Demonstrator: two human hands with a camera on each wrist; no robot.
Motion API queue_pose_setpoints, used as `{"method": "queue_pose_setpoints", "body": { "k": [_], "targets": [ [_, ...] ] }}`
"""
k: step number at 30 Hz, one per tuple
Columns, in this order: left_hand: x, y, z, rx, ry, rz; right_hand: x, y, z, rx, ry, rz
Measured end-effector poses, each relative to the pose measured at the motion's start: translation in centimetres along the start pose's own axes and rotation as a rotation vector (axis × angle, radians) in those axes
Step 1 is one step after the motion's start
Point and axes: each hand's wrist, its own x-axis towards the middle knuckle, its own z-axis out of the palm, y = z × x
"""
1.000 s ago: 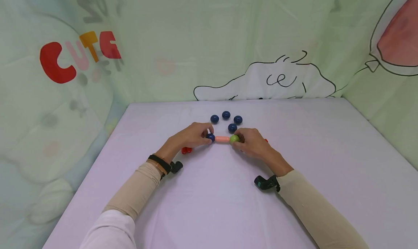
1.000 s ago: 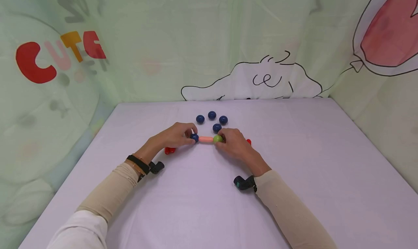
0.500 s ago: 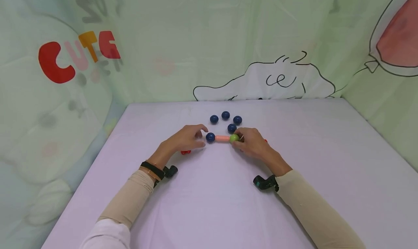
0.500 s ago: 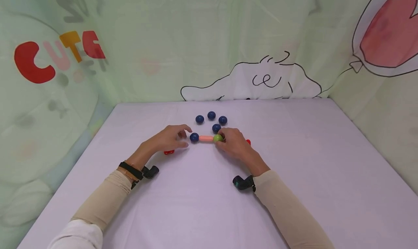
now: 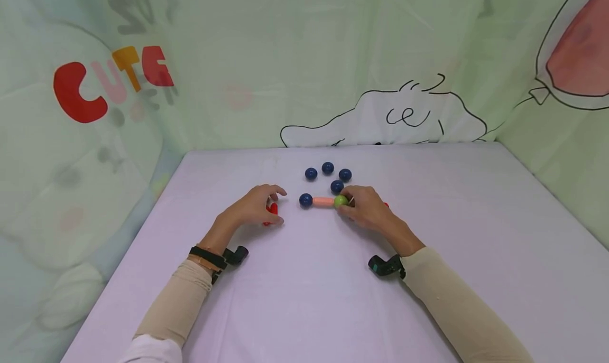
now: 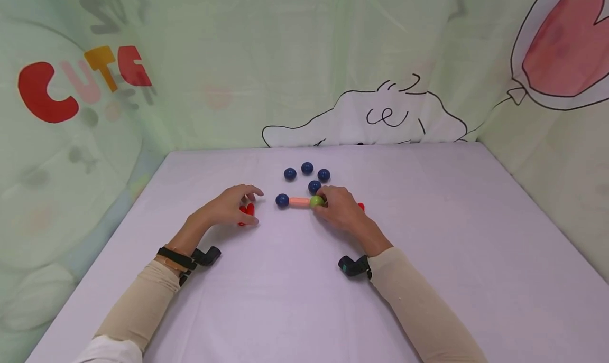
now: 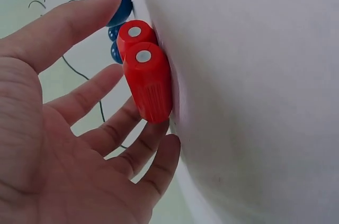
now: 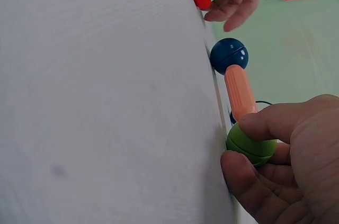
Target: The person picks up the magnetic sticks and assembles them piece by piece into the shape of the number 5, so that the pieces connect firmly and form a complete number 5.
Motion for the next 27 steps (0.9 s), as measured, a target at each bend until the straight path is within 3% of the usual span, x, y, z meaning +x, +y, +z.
{"method": "queue_pose_setpoints", "body": {
  "k": [15,27],
  "targets": [
    [-1.2,-0.4,-0.3,-0.018,0.010,-0.104,0.0,-0.1,0.0,0.000,-0.003,0.010],
    [-1.0,-0.1,0.0,-0.045,0.040,-0.072,0.1,0.0,-0.1,0.012,-0.009,0.014]
  ]
}}
